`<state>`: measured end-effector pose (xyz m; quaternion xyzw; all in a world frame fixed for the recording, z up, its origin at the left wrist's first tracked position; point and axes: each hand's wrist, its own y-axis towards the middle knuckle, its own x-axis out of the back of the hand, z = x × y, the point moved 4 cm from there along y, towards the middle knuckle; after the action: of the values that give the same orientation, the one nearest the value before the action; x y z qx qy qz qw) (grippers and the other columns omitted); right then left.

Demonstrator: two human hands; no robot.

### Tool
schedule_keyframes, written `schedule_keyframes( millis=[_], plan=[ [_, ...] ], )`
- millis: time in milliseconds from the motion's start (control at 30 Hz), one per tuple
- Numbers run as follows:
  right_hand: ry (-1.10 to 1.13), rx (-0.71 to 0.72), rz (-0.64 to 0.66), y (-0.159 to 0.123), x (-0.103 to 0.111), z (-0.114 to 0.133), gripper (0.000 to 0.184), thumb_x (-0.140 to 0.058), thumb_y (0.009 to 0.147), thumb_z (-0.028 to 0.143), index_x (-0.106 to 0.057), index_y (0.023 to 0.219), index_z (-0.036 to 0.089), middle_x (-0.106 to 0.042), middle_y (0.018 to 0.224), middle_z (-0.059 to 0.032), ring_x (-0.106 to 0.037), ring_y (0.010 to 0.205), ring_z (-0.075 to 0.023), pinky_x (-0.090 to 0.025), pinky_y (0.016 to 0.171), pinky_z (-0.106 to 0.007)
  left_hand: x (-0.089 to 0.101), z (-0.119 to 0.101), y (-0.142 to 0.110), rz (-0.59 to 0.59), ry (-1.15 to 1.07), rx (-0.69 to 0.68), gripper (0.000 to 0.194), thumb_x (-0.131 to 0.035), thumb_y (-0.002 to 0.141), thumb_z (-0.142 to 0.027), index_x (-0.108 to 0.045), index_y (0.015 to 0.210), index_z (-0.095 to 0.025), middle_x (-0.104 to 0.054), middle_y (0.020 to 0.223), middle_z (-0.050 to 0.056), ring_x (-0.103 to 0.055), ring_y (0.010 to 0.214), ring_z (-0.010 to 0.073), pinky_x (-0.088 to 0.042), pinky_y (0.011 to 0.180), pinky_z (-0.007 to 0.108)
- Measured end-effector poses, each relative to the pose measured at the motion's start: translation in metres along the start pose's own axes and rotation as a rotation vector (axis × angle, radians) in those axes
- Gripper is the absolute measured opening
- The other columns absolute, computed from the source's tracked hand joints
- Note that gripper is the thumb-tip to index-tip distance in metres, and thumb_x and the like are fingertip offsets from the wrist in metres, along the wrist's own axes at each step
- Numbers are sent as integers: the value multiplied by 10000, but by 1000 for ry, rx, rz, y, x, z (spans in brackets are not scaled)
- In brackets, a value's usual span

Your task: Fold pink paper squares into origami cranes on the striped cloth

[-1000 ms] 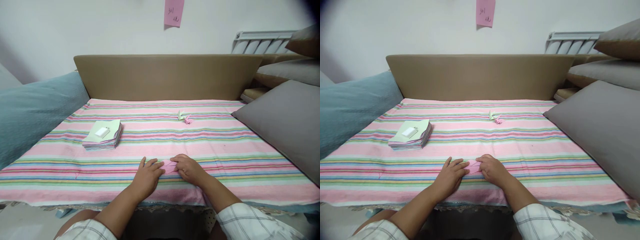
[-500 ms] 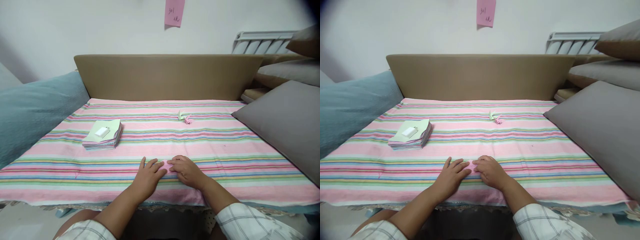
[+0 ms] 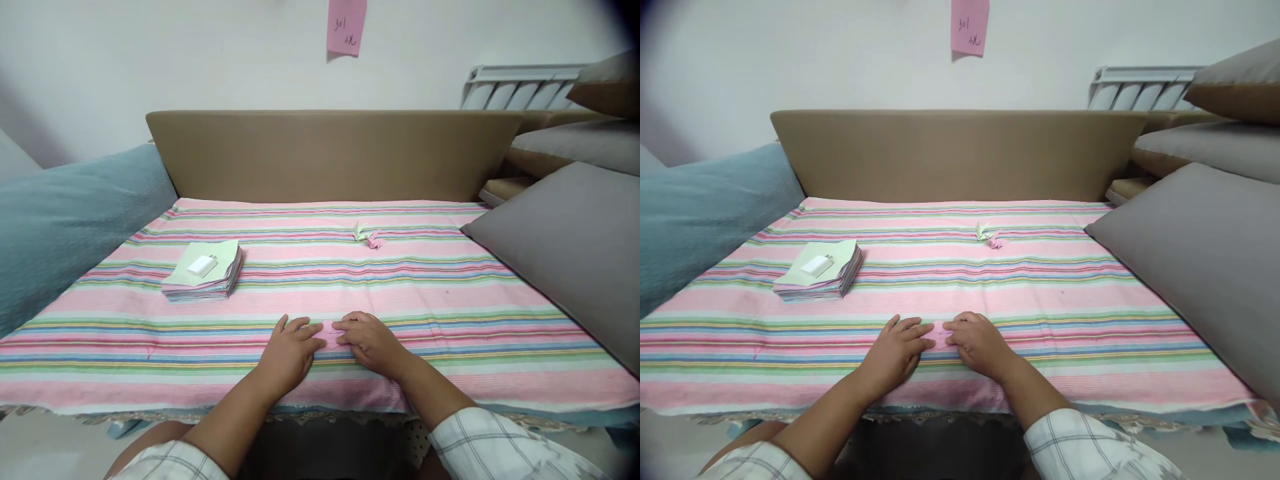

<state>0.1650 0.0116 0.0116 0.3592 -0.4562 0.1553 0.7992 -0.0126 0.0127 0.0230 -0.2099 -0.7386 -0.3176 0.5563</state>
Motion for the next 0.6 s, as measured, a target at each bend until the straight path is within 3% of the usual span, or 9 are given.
schedule_keyframes(
  millis=[267, 367, 500, 600],
  plan=[
    [30, -20, 7, 1, 1, -1, 376, -470, 669, 34, -684, 890, 251, -654, 1101, 5, -522, 978, -197, -453, 824, -379, 9, 12, -5, -3, 19, 39, 325, -525, 738, -114, -688, 928, -321, -603, 1196, -20, -506, 1124, 270, -376, 937, 504],
    [34, -29, 16, 2, 1, -1, 374, -475, 657, 34, -686, 879, 248, -657, 1095, 1, -524, 978, -202, -453, 822, -382, 15, 23, -8, -8, 19, 52, 291, -510, 709, -103, -704, 857, -262, -642, 1131, 11, -550, 1073, 249, -444, 903, 430],
    [36, -32, 28, 3, 1, 0, 385, -470, 634, 22, -686, 864, 244, -658, 1088, -2, -528, 972, -203, -457, 817, -377, 25, 32, -11, -181, 20, 130, 264, -450, 739, -101, -679, 818, -206, -683, 1016, 45, -614, 925, 193, -502, 820, 351],
    [30, -16, 51, 4, 4, 3, 361, -490, 650, 39, -682, 879, 240, -651, 1099, -6, -526, 974, -204, -452, 829, -375, 21, 17, -8, -252, 4, -37, 267, -470, 785, -137, -654, 962, -215, -657, 1082, 47, -583, 1000, 196, -401, 960, 429]
  ],
)
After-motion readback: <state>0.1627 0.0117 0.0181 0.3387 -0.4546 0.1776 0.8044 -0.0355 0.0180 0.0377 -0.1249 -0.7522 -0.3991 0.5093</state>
